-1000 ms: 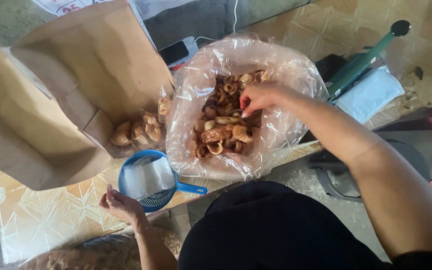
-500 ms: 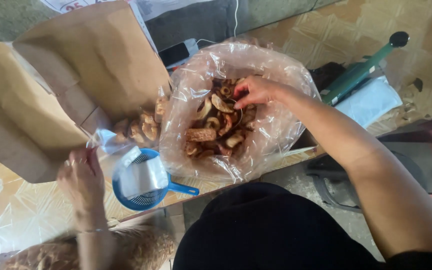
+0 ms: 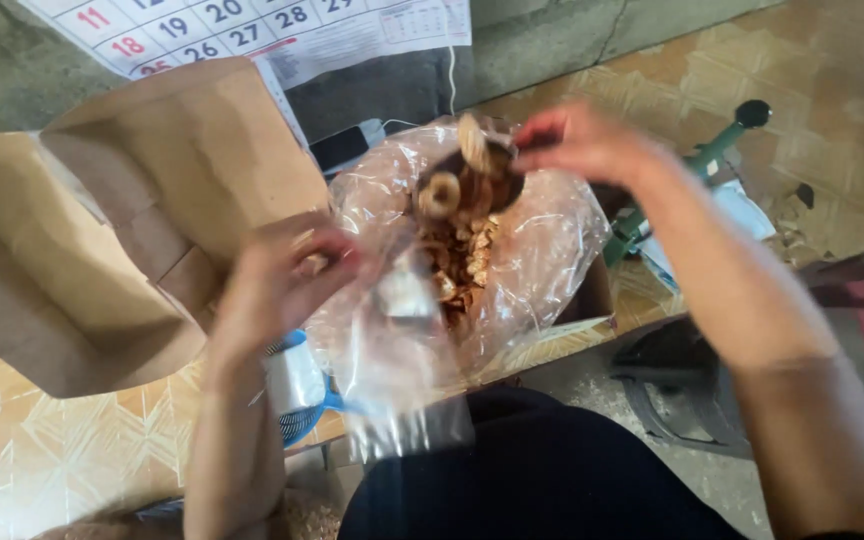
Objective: Bagging fried snacks from a large container into smaller paper bags using a scoop and hands
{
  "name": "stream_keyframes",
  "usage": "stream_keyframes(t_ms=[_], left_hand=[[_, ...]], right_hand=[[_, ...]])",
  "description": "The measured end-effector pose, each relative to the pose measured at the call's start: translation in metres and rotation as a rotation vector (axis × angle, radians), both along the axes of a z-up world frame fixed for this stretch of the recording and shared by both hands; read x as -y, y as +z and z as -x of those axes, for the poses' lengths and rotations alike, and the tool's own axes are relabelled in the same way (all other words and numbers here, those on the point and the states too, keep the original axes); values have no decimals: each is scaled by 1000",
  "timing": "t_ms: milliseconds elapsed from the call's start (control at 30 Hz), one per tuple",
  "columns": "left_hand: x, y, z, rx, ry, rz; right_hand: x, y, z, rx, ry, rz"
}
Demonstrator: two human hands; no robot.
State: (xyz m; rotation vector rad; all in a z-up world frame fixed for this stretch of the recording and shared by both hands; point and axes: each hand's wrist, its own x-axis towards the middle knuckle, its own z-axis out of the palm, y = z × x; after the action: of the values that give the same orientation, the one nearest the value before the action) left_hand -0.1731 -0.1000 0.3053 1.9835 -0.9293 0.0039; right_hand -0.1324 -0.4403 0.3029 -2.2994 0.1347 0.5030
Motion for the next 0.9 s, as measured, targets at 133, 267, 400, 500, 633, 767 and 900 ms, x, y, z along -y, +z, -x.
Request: stream_keyframes(t_ms=[133,267,400,500,633,767,900], left_hand=[[42,-79,-54,-173,-107,-65],[82,-103,-82,-88,-272,68],[95,-92,-90,-243,-376,92],[101,-87,-92,-163,-359,80],[100,-104,-98,-171,-230,-11],[97,-123,-99,-188,-179,97],[95,-131,-97,-172,-150,105]], right_hand=[[23,25,-24,160,56,86],[32,32,-60,296,351,346],[13,47,-66,191,389,453],[7,36,-80,248,502,583],[-16,37,-67,368,538,753],[-27,31,-66,470,582,885],[-32,20,-73,555,603,953]])
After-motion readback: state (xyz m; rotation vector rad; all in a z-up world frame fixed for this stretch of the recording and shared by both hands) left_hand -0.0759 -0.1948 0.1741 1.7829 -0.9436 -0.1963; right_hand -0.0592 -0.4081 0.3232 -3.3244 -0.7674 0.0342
